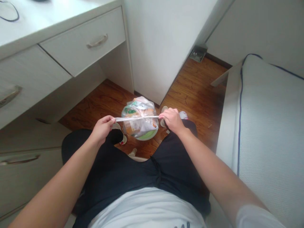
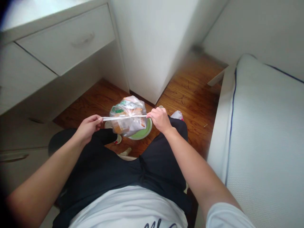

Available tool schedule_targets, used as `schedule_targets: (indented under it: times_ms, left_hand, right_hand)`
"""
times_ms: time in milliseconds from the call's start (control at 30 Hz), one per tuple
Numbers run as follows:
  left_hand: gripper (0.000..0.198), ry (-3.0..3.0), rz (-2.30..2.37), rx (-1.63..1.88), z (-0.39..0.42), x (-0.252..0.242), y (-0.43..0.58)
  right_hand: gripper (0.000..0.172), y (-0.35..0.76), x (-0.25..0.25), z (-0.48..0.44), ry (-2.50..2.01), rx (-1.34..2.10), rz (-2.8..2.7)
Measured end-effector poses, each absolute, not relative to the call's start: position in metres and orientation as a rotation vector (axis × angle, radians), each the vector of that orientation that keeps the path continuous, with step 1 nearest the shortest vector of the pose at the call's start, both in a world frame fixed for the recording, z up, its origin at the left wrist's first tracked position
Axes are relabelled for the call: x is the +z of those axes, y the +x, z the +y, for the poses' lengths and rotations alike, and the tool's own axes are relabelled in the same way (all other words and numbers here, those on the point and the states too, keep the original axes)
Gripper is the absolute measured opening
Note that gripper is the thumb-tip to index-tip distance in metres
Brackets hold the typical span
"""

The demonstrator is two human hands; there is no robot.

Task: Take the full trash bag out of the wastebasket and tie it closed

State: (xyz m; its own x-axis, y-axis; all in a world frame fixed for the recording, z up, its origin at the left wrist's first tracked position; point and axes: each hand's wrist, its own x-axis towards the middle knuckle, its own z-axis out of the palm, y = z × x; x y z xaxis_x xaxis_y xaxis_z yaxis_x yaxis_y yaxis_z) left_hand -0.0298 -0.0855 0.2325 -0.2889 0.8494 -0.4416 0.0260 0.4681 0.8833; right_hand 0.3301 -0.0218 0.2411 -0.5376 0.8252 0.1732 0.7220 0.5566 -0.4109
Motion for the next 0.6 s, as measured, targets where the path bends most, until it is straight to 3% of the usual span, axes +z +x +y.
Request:
schedule_targets:
  times_ms: [267, 433, 600]
  left_hand:
    - [0.037, 0.926, 1.443, 1.196, -0.082, 0.245, 0.001]
    - [0.040, 0.880, 1.120, 1.185, -0.065, 0.279, 0.032]
    - [0.037, 0.928, 1.085, 1.013, -0.057, 0.302, 0.044]
  right_hand:
    - [0.034, 0.319, 0.245, -0.016, -1.199, 0.918, -1.900]
    - [0.056, 0.272, 0.261, -0.006, -1.031, 1.377, -1.354]
    - [0.045, 0.249, 0.272, 0.010, -0.946, 1.648, -1.102]
